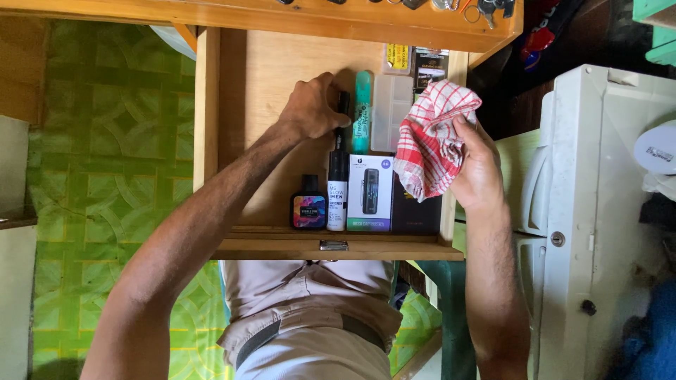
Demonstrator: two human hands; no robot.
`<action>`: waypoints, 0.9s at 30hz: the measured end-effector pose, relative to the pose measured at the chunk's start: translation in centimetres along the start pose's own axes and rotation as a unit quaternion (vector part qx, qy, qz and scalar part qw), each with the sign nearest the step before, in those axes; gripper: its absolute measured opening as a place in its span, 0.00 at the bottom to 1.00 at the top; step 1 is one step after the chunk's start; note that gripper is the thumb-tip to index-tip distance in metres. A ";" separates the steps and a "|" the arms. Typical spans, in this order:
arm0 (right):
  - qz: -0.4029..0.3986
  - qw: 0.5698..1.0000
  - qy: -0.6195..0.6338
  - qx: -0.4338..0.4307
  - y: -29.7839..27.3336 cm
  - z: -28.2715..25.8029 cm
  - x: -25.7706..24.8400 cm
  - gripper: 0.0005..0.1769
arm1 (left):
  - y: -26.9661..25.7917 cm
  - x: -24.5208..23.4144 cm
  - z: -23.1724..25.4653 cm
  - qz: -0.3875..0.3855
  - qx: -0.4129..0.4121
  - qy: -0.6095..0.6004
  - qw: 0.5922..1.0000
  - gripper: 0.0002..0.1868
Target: The person removes various small items from a wooden drawer, wipes them with a red-and-white checkered cloth, and places them back into the drawer in a more organized arrangement. The items include bottles, boxes, and a small glass jar.
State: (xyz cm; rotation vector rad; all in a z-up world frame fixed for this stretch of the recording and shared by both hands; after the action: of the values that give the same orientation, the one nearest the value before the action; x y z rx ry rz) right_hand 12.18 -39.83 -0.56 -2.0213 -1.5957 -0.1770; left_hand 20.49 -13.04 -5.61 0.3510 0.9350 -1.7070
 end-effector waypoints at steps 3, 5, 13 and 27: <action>-0.001 1.000 0.002 0.002 0.2 0.1 -0.1 0.08 | 0.1 0.1 -0.5 0.005 -0.008 -0.009 1.000 0.36; -0.001 1.000 0.003 0.002 0.4 0.4 -0.4 0.08 | -0.4 -0.1 -0.2 0.001 -0.006 -0.022 1.000 0.36; -0.008 1.000 -0.001 0.003 0.3 0.4 -0.2 0.08 | -0.9 0.1 -0.2 -0.007 0.004 -0.052 0.999 0.36; -0.002 1.000 0.000 0.001 0.0 0.2 -0.2 0.09 | -1.1 -0.2 -0.2 0.000 0.010 -0.055 0.998 0.39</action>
State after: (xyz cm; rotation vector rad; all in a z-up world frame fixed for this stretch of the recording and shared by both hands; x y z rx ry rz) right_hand 12.10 -39.87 -0.84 -2.0171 -1.5997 -0.1763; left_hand 19.49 -12.60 -5.15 0.2679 0.8385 -1.7183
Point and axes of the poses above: each hand's wrist, its own y-axis towards the middle knuckle, its own x-axis out of the palm, z = x × y, the point moved 9 cm from there along y, towards the middle knuckle, and after that the axes turned 4 degrees about -x, right-handed, at the moved point
